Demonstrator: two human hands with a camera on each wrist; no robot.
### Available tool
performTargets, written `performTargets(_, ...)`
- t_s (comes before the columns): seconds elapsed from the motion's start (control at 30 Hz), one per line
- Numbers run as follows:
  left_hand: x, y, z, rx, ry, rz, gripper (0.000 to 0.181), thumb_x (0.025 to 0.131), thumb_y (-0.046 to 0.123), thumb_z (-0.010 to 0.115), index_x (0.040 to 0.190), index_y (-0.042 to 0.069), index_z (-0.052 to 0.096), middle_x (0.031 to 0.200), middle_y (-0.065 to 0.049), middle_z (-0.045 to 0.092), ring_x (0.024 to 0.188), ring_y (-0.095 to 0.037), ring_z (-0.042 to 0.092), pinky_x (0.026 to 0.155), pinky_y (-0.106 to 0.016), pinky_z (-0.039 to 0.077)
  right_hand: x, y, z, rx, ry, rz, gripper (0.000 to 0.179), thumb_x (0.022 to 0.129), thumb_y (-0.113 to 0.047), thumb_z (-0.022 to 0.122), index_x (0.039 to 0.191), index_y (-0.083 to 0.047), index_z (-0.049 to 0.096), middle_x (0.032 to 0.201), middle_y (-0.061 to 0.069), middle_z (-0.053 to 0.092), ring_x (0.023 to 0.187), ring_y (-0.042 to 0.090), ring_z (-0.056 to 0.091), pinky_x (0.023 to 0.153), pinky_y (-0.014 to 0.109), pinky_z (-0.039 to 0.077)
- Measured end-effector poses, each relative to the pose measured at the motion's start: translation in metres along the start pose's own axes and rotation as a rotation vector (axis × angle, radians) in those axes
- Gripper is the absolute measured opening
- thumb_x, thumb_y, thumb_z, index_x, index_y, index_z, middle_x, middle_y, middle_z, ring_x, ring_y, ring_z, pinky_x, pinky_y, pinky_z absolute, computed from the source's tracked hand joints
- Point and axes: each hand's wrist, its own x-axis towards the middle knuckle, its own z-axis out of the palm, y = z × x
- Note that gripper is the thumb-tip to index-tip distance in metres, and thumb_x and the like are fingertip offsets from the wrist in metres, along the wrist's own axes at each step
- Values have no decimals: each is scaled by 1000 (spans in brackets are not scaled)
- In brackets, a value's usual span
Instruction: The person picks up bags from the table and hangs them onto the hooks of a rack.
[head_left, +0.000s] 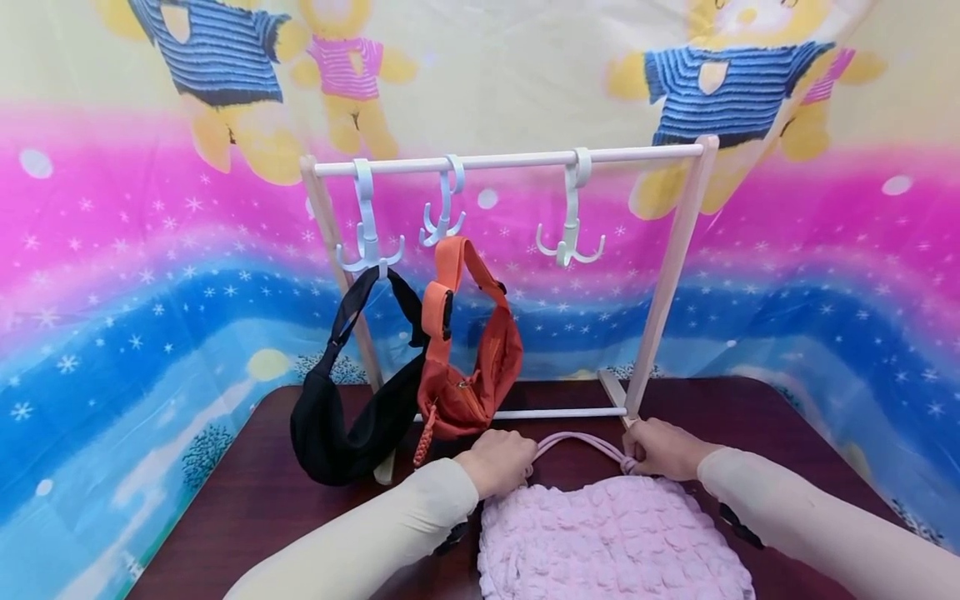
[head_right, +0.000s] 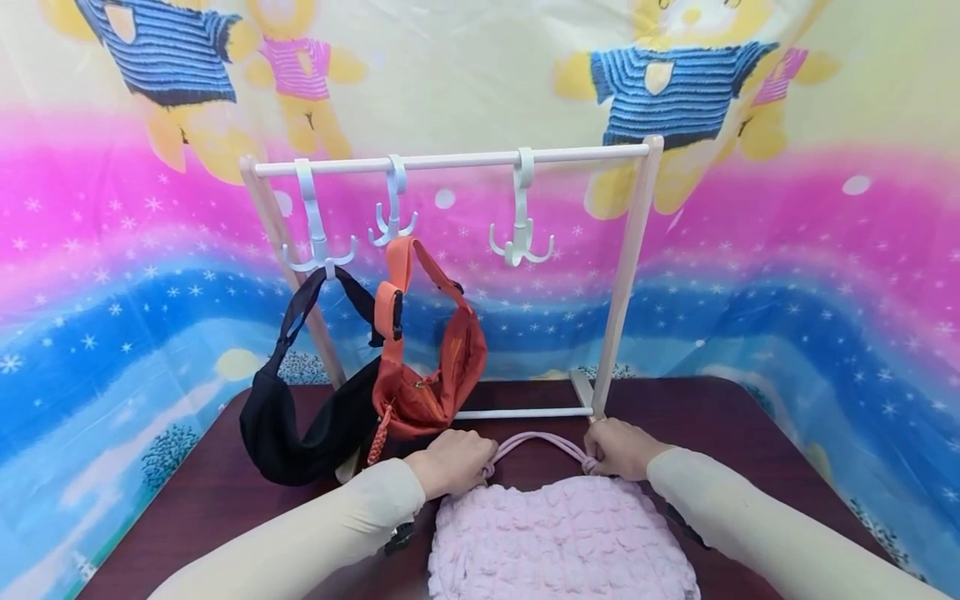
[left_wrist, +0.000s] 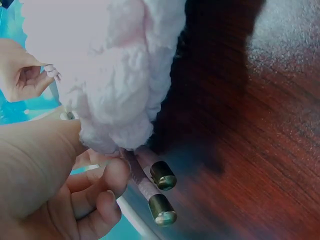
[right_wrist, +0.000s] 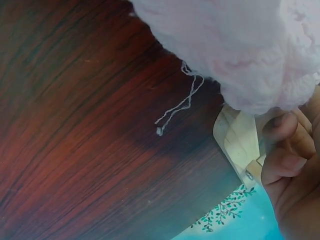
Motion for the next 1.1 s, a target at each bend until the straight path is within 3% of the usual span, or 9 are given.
performTargets(0.23,-2,-5,-1,-41,-2,-19,23,88,30,75,74,20,59,84,3,74,76,-13,70,62,-31,53,1,0,-1,7,-15,-4,13,78,-7,84,79,-16,74,71,-10,68,65,-3,56,59,21,47)
performTargets(0.6,-5,-7,0,-48,-14,-32,30,83,45,81,75,21,65,80,4,73,73,-11,70,62,-30,54,3,2,2,38,-47,49,5,85,-17,80,81,-18,77,67,-11,67,59,-1,53,56,22,43)
performTargets(0.8,-5,-7,2,-53,-42,-56,34,85,50,77,74,22,61,78,5,70,74,-11,68,63,-30,52,5,2,2,38,-47,59,6,86,-22,80,81,-19,77,66,-13,65,58,0,52,55,23,42)
performTargets(1.1,-6,-8,2,-143,-71,-75,28,90,45,75,82,20,63,81,2,70,77,-13,69,65,-32,51,7,-1,0,-18,-53,91,9,85,-26,81,80,-19,76,65,-12,63,59,1,52,56,24,42)
